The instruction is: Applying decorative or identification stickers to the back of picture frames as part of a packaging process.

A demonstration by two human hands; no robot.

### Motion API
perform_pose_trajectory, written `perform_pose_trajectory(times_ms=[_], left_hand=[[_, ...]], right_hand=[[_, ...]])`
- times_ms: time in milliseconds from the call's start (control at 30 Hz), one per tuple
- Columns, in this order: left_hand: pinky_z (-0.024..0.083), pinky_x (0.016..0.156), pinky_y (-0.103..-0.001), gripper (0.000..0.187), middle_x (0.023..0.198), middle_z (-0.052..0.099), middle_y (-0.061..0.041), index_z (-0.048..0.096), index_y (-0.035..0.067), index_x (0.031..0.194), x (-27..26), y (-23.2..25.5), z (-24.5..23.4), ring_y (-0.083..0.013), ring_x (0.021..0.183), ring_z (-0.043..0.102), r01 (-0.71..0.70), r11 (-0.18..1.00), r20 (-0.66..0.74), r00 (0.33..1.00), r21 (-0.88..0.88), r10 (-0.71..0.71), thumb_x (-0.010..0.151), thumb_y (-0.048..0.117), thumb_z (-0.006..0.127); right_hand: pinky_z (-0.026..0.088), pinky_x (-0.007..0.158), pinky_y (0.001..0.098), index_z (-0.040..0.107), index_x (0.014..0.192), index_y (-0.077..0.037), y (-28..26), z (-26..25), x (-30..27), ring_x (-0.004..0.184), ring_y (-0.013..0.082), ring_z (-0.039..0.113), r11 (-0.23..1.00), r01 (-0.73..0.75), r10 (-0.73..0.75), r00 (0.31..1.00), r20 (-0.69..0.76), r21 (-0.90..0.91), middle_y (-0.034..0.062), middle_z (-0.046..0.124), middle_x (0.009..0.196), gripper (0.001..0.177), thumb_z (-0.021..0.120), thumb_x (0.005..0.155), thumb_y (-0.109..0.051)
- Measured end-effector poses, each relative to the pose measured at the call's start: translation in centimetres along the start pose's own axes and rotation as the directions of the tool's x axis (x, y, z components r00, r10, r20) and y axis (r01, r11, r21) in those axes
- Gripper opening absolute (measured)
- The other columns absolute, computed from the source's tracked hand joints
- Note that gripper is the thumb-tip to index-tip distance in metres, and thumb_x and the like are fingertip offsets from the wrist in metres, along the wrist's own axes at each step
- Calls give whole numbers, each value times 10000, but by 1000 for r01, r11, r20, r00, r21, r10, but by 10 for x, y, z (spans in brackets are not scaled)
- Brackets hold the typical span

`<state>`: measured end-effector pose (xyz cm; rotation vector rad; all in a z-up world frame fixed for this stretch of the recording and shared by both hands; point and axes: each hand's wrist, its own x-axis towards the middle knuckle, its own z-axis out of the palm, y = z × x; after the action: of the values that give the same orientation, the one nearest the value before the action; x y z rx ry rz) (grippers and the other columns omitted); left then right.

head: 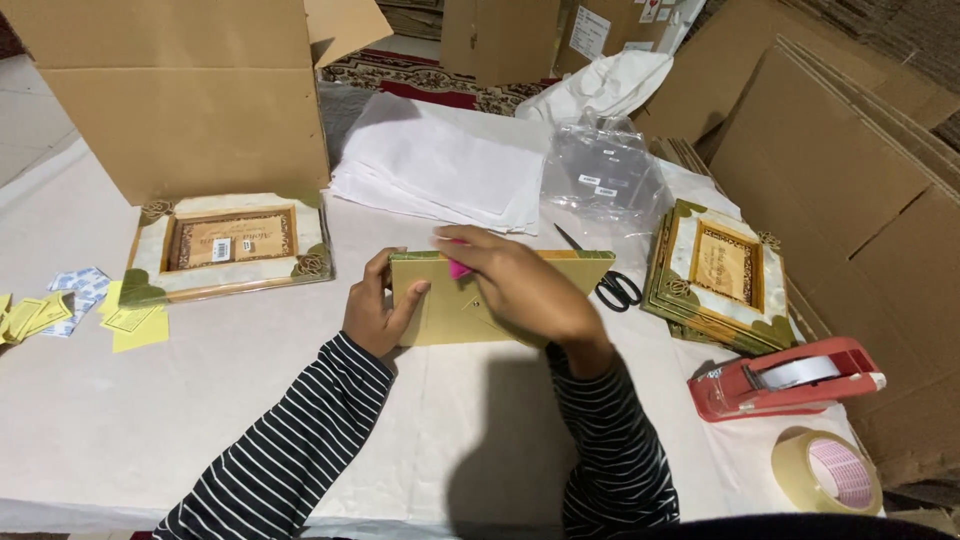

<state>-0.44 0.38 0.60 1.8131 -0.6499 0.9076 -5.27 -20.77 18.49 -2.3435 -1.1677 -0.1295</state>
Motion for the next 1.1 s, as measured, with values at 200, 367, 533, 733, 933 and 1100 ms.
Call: perform_pose_trajectory(times_ms=[200, 367, 533, 733, 933, 1100], left_hand=[[586, 678, -484, 512, 902, 720, -220, 423, 1, 1377, -3, -8, 4, -384, 734, 728, 13, 1000, 14, 1000, 25, -13, 983, 218, 667], [598, 757, -552, 532, 980, 706, -232, 426, -2, 1325, -28, -66, 16, -445, 834, 722, 50, 999, 33, 998, -3, -50, 961, 311, 657], [594, 782, -572, 525, 1003, 698, -231, 428, -10, 1305, -21, -45, 11, -459, 857, 718, 51, 999, 42, 998, 3, -51, 968, 331, 642], [603, 726, -492, 484, 948, 714, -200, 404, 21, 1383, -4, -9, 4, -389, 791, 735, 28, 1000, 12, 1000, -10, -28, 995, 230, 605], [607, 694, -437, 502, 903, 733, -168, 413, 18, 1379, 3, 9, 2, -347, 726, 738, 29, 999, 5, 1000, -24, -29, 998, 241, 654], [593, 678, -430, 510, 877, 724, -181, 400, 31, 1391, 2, 3, 5, -353, 697, 723, 72, 997, 4, 997, -29, -72, 1007, 249, 654]], right_hand=[[502, 1098, 487, 608, 1366, -13, -12, 26, 21, 1295, 398, 611, 966, 259, -257, 948, -188, -15, 219, 618, 1386, 401, 527, 986, 85], [484, 1104, 451, 575, 1417, -25, -2, 52, 30, 1325, 355, 576, 945, 248, -270, 959, -83, -212, 214, 604, 1393, 490, 528, 953, 126], [486, 1083, 465, 571, 1417, -12, -2, 46, 28, 1330, 370, 565, 924, 248, -279, 958, -70, -290, 217, 595, 1389, 496, 560, 940, 120], [481, 1084, 449, 610, 1384, -42, -17, 13, 16, 1265, 329, 610, 983, 64, -68, 998, -15, -170, 209, 625, 1348, 462, 500, 956, 96], [499, 1039, 536, 675, 1300, -16, 5, -13, -7, 1202, 412, 648, 994, -91, 92, 995, 23, -59, 220, 659, 1332, 440, 507, 914, 111], [515, 970, 572, 732, 1193, -44, 44, -37, -37, 1132, 486, 645, 920, -280, 273, 960, -64, -274, 227, 694, 1240, 375, 542, 882, 45]])
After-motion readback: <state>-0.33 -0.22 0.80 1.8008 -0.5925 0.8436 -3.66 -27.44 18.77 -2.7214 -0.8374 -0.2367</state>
